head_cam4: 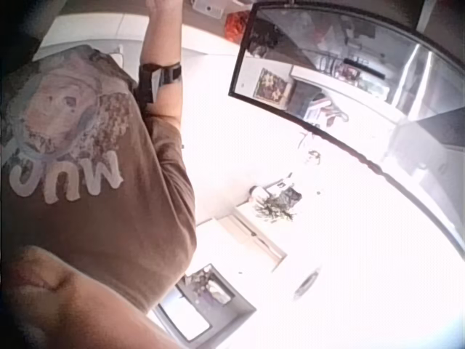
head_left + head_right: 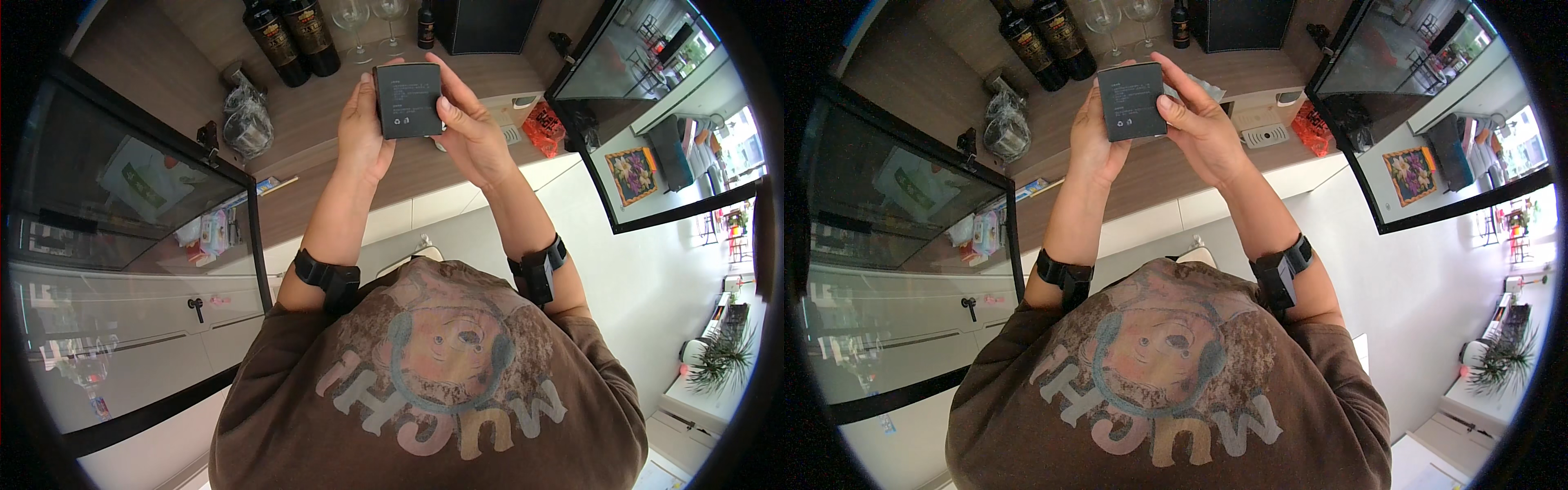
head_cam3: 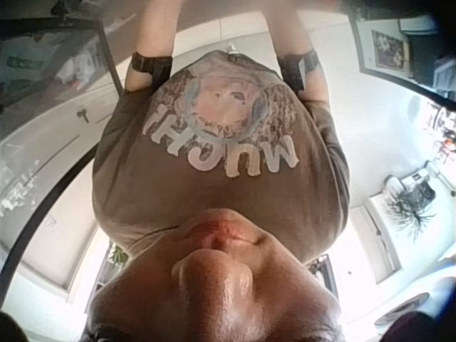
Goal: Cleaning the glass doors and interior surfaces of a display cabinet with a cloth.
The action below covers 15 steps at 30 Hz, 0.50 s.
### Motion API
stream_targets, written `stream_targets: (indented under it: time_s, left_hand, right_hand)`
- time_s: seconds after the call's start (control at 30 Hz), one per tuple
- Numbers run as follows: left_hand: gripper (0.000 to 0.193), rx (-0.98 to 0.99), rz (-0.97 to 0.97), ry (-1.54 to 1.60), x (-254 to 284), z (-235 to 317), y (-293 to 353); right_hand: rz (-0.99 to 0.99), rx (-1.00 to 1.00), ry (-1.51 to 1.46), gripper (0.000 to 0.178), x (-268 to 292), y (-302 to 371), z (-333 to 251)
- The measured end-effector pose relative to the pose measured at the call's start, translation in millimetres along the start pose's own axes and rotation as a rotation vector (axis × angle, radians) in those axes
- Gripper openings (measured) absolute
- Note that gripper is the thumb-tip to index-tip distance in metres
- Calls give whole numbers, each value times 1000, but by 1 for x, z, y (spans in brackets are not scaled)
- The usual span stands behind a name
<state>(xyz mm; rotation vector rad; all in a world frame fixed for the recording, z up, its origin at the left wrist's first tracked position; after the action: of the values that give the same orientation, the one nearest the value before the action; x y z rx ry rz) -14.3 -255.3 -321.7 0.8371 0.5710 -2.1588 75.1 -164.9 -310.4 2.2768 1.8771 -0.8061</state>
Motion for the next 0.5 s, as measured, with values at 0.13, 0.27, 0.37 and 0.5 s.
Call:
stream_targets:
  time_s: [0.13, 0.27, 0.37, 0.5]
  left_hand:
    - [44, -11, 18, 7, 2, 0, 1]
    - [44, -9, 33, 12, 1, 1, 2]
    - [44, -3, 40, 6, 2, 1, 2]
    - [44, 3, 40, 4, 2, 1, 2]
  right_hand:
    - [-15, 11, 5, 60, -2, 0, 0]
    - [-11, -9, 28, 55, -2, 0, 0]
    - [1, -21, 34, 51, 0, 0, 2]
    - [9, -32, 31, 48, 0, -1, 3]
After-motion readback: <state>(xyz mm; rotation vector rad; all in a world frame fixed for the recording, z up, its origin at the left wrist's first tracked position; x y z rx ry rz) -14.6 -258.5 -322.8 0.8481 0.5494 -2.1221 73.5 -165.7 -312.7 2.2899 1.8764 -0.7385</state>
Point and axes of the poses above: each hand's wrist, its own y-axis away from the middle knuckle, its own x-axis out of the back of the hand, z = x × y, the point moved 7 cm from there along -y, towards the middle knuckle, and after that the axes turned 6 degrees about y, right-handed, at the moved point
